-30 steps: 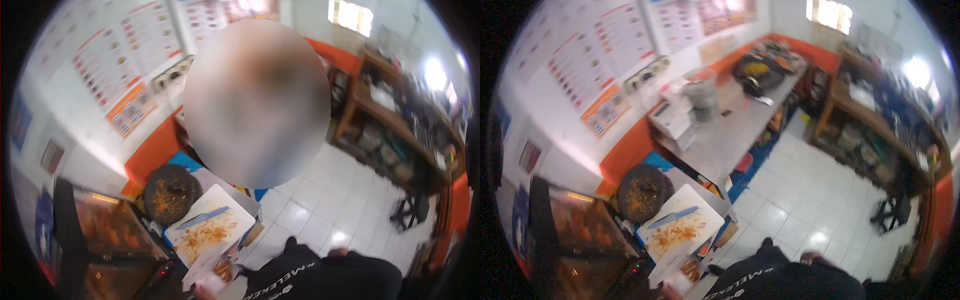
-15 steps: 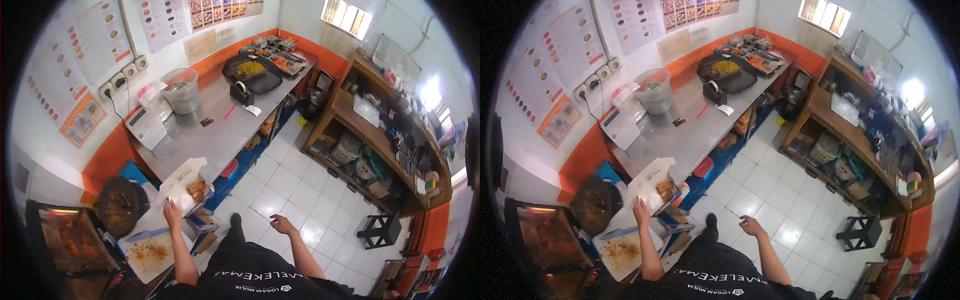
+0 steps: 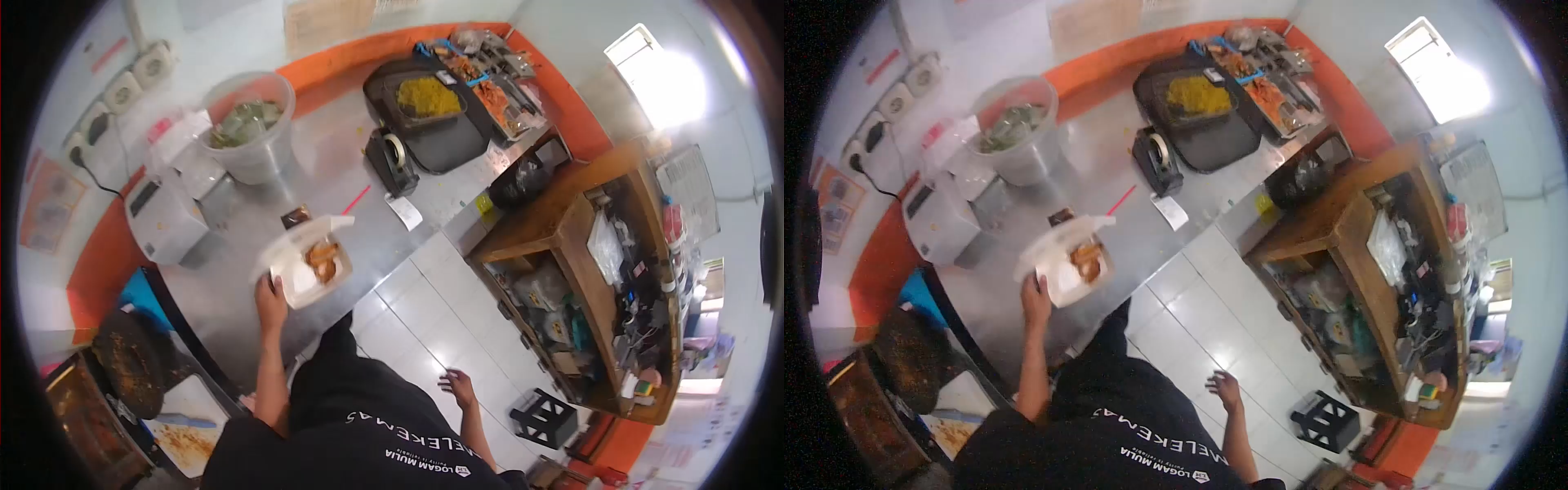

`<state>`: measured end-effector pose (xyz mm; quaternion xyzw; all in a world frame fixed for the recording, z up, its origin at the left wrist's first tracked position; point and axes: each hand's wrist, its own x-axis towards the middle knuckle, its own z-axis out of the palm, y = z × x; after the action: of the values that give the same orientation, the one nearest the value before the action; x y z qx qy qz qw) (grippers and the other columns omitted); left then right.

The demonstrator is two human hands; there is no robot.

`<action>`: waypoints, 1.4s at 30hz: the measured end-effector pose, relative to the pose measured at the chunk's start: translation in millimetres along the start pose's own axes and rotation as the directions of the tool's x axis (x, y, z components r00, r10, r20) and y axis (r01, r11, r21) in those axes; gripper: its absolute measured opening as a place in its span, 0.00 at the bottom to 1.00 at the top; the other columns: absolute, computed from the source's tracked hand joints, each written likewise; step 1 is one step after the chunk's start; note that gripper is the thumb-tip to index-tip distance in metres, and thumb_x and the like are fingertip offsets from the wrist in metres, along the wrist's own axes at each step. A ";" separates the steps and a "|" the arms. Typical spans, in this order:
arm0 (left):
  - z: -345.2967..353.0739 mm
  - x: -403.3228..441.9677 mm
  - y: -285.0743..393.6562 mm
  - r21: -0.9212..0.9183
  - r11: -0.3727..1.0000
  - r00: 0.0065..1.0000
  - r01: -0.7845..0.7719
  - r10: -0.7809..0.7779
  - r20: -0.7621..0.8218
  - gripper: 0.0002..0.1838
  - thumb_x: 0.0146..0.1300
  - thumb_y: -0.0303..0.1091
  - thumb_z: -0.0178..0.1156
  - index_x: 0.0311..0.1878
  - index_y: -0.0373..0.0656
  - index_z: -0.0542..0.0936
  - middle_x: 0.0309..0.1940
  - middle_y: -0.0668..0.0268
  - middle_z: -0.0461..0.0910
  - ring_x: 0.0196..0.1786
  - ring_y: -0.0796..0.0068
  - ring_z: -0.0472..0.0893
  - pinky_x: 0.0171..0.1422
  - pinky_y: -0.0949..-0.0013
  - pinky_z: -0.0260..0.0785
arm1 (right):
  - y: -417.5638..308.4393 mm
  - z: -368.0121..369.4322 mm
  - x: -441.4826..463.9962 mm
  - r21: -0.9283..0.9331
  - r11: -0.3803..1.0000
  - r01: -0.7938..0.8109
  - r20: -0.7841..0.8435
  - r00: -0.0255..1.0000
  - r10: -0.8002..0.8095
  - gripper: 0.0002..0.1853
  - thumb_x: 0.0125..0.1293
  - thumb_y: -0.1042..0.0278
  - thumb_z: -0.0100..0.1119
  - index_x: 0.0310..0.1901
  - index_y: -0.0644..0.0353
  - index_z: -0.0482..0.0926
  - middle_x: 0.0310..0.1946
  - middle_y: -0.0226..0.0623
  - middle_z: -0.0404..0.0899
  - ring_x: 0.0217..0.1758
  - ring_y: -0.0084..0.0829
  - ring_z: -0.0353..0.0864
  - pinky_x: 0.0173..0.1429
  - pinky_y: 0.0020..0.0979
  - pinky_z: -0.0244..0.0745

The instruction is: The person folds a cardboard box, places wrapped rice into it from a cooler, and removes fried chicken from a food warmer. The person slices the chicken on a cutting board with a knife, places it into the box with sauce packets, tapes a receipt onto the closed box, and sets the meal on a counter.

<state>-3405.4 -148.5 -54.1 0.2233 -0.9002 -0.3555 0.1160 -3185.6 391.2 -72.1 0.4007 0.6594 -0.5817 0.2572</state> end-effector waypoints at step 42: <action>-44.6 35.2 189.5 -0.393 0.895 0.975 -0.210 0.221 -0.018 0.06 0.64 0.19 0.66 0.42 0.39 0.84 0.40 0.66 0.82 0.24 0.82 0.71 0.28 0.74 0.63 | -364.6 53.3 172.0 -0.434 0.732 0.525 0.493 0.819 -0.295 0.19 0.75 0.69 0.57 0.64 0.63 0.75 0.45 0.42 0.87 0.44 0.30 0.89 0.44 0.30 0.82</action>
<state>-3480.3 -69.0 110.9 0.0895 -0.8314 -0.5164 0.1849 -3588.1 378.0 -16.3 0.0252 0.8061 -0.4767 0.3498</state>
